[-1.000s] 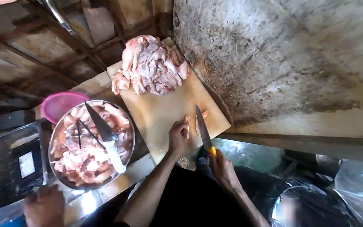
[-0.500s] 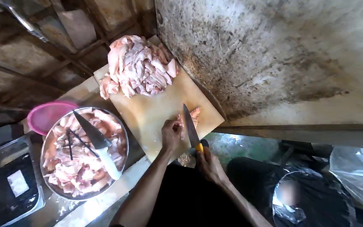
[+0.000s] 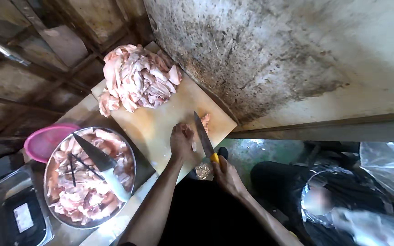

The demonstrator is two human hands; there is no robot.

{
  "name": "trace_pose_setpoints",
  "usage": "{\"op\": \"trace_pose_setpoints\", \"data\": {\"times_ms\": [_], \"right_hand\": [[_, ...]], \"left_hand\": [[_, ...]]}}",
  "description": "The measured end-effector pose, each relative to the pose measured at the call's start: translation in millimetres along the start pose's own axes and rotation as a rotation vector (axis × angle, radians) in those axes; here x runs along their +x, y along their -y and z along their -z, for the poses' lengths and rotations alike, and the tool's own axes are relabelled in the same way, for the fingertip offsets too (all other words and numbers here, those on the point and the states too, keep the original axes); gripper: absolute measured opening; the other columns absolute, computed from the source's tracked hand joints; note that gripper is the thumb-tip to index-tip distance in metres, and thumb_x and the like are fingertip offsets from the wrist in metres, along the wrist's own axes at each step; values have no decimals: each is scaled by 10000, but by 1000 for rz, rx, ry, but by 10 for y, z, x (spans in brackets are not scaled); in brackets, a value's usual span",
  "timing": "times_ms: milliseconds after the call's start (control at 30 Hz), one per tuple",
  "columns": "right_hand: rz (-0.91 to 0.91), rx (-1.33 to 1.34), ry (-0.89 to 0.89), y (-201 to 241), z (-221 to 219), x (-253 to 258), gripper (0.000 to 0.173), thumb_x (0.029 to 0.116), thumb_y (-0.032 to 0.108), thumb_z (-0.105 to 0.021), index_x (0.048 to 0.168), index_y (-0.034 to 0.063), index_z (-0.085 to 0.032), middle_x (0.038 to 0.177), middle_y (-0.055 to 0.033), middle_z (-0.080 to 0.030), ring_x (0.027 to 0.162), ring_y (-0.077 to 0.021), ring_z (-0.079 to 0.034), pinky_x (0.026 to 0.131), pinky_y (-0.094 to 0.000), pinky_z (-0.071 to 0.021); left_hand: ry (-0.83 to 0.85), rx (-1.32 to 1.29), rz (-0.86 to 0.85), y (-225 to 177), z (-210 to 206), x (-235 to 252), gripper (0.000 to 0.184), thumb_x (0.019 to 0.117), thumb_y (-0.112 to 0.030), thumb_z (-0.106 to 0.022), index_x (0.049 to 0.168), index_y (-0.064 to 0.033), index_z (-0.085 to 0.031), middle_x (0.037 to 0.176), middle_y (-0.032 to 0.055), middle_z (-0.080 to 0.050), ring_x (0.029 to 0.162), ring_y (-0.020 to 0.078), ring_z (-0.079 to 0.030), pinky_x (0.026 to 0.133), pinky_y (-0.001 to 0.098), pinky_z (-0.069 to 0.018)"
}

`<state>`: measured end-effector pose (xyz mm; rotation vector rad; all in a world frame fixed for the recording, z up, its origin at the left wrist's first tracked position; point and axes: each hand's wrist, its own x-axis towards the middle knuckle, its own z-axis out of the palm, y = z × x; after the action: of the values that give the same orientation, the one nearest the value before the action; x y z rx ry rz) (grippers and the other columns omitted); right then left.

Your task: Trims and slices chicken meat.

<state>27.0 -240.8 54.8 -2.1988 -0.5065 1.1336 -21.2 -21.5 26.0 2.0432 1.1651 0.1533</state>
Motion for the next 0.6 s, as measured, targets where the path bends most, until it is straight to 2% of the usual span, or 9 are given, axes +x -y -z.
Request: {"op": "trace_pose_setpoints", "data": {"times_ms": [100,200,300,367,467,533,600], "right_hand": [[1,-14,-5,13,22,-6,354,1074,403,-461,1219,123,-621,796,-13,-679,691,-146,-685,672,-377,-605],[15,-22,-3,5,24,-21,356,1071,404,-458,1204,117,-622,797,-25,-669,698,-159,-682,683,-390,-600],[29,-25,4,-5,38,-28,363,1070,407,-455,1208,115,-622,807,-31,-672,711,-167,-686,694,-395,-600],[22,-37,27,8,47,-24,375,1071,421,-451,1225,119,-612,834,-48,-668,745,-188,-684,721,-419,-592],[30,-66,58,40,43,-5,414,1068,423,-457,1299,114,-606,895,-78,-691,814,-221,-699,789,-451,-592],[37,-106,75,76,46,-13,421,1069,431,-451,1298,112,-601,914,-94,-690,840,-242,-699,804,-464,-583],[33,-132,81,90,46,-22,419,1069,430,-448,1300,112,-594,924,-104,-689,857,-261,-700,810,-477,-579]], "left_hand": [[86,61,88,-172,40,47,406,895,-174,-734,1271,-63,-629,1117,139,-702,1013,300,-699,885,532,-583],[116,15,139,-177,76,60,434,868,-148,-748,1274,-70,-616,1063,130,-724,968,300,-714,850,556,-589],[89,-97,79,-23,80,52,406,897,-144,-747,1273,-52,-626,1082,126,-724,939,247,-727,853,493,-613],[37,-119,24,74,86,33,365,904,-166,-759,1229,-39,-655,1108,129,-704,956,225,-712,882,447,-606],[-13,-93,0,191,117,12,339,934,-164,-737,1232,-25,-657,1143,155,-686,971,245,-707,895,449,-605],[-28,-97,-12,237,135,-36,307,977,-174,-690,1244,-28,-647,1109,152,-700,928,241,-713,855,457,-612],[-42,-81,-50,254,152,-87,308,986,-163,-672,1266,-42,-631,1136,152,-681,910,241,-708,821,454,-619]]}}
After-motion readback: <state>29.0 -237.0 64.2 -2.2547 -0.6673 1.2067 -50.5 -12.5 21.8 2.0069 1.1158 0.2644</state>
